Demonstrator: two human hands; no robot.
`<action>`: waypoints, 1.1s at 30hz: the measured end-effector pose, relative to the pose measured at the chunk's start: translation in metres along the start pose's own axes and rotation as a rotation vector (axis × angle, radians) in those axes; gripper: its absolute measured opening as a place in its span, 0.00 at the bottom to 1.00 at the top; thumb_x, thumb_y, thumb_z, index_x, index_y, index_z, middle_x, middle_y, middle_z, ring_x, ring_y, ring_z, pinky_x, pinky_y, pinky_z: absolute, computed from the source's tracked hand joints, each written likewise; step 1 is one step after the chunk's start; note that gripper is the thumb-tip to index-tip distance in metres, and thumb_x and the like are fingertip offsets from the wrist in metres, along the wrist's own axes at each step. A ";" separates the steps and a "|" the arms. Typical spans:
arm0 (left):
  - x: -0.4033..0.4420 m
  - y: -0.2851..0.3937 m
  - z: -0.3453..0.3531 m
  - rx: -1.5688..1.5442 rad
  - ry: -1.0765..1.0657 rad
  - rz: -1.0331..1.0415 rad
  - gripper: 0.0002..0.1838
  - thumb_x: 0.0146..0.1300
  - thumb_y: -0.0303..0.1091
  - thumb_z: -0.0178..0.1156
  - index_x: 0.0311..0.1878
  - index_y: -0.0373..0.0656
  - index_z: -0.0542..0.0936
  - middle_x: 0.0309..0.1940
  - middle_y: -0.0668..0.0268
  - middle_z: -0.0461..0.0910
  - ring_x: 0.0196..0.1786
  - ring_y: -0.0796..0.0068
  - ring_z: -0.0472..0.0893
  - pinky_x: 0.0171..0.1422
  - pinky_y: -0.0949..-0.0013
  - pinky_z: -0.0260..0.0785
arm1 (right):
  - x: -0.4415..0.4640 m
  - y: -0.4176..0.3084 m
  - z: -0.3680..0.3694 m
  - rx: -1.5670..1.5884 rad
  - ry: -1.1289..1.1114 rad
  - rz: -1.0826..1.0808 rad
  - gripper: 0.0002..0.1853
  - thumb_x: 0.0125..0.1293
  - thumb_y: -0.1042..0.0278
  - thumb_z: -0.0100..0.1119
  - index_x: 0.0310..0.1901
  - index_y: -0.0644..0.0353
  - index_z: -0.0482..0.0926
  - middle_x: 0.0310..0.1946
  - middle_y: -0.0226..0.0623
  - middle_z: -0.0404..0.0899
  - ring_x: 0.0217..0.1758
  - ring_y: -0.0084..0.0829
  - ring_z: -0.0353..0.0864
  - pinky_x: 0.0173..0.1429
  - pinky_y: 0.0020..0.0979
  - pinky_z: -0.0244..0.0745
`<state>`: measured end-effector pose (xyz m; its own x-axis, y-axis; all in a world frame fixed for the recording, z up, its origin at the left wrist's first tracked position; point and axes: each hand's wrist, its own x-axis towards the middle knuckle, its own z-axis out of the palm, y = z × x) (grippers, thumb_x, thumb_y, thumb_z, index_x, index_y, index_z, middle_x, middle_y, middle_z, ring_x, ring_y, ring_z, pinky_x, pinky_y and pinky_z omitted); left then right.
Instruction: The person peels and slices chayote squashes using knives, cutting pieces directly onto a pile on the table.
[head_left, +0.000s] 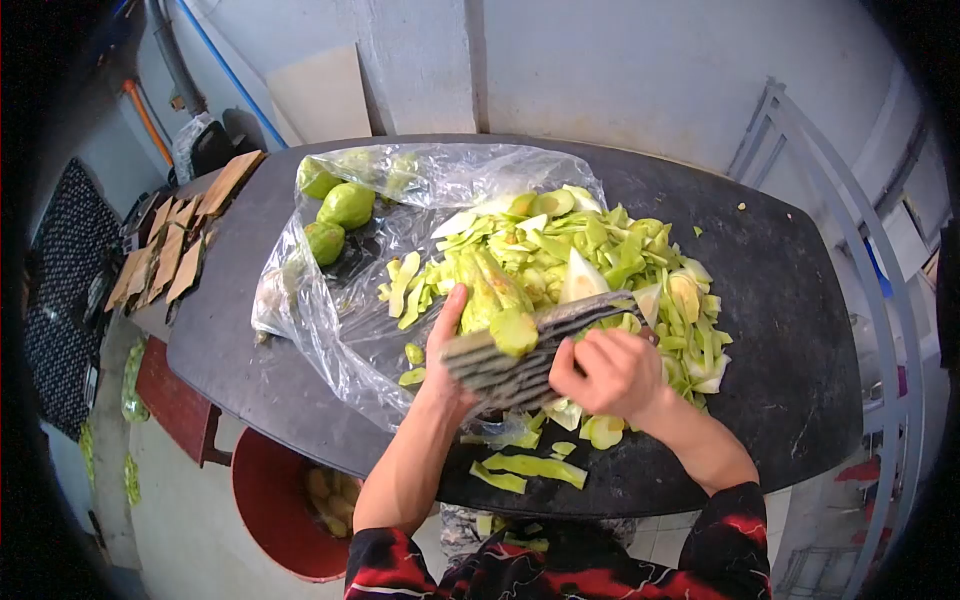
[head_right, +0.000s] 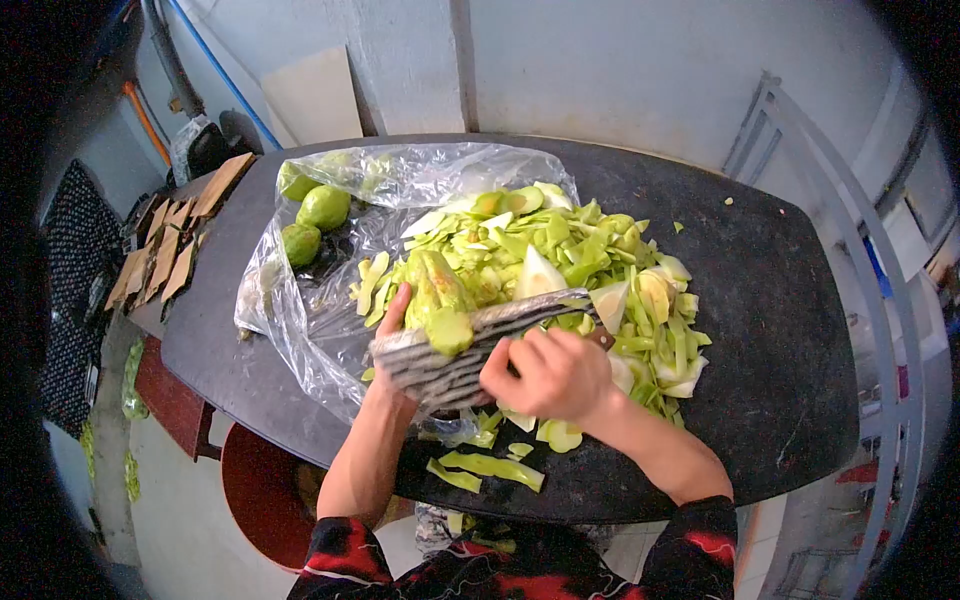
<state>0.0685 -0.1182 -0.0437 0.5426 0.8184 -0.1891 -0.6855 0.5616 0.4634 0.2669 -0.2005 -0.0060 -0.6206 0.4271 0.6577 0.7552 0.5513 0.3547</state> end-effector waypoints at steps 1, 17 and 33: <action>0.001 0.002 -0.002 0.062 0.103 -0.013 0.27 0.72 0.52 0.55 0.66 0.45 0.71 0.58 0.57 0.78 0.59 0.59 0.79 0.65 0.52 0.72 | -0.003 0.006 0.006 0.002 -0.002 0.002 0.04 0.53 0.76 0.59 0.32 0.60 0.76 0.19 0.26 0.65 0.21 0.23 0.71 0.20 0.24 0.64; 0.001 0.003 0.005 0.129 0.067 0.078 0.28 0.72 0.54 0.52 0.64 0.41 0.75 0.56 0.55 0.81 0.56 0.58 0.81 0.64 0.52 0.72 | -0.007 0.018 0.010 -0.013 -0.064 0.131 0.04 0.52 0.73 0.60 0.31 0.56 0.77 0.19 0.25 0.69 0.20 0.20 0.74 0.22 0.22 0.70; -0.001 0.008 -0.005 0.145 -0.141 -0.051 0.28 0.72 0.51 0.53 0.67 0.43 0.70 0.55 0.55 0.79 0.55 0.56 0.82 0.51 0.41 0.78 | -0.013 0.031 0.002 0.018 -0.092 0.301 0.05 0.54 0.75 0.58 0.33 0.58 0.76 0.21 0.32 0.74 0.25 0.29 0.82 0.25 0.31 0.78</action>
<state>0.0596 -0.1139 -0.0441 0.6445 0.7584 -0.0977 -0.5837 0.5705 0.5778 0.2979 -0.1874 -0.0045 -0.3864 0.6356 0.6683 0.9047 0.4021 0.1407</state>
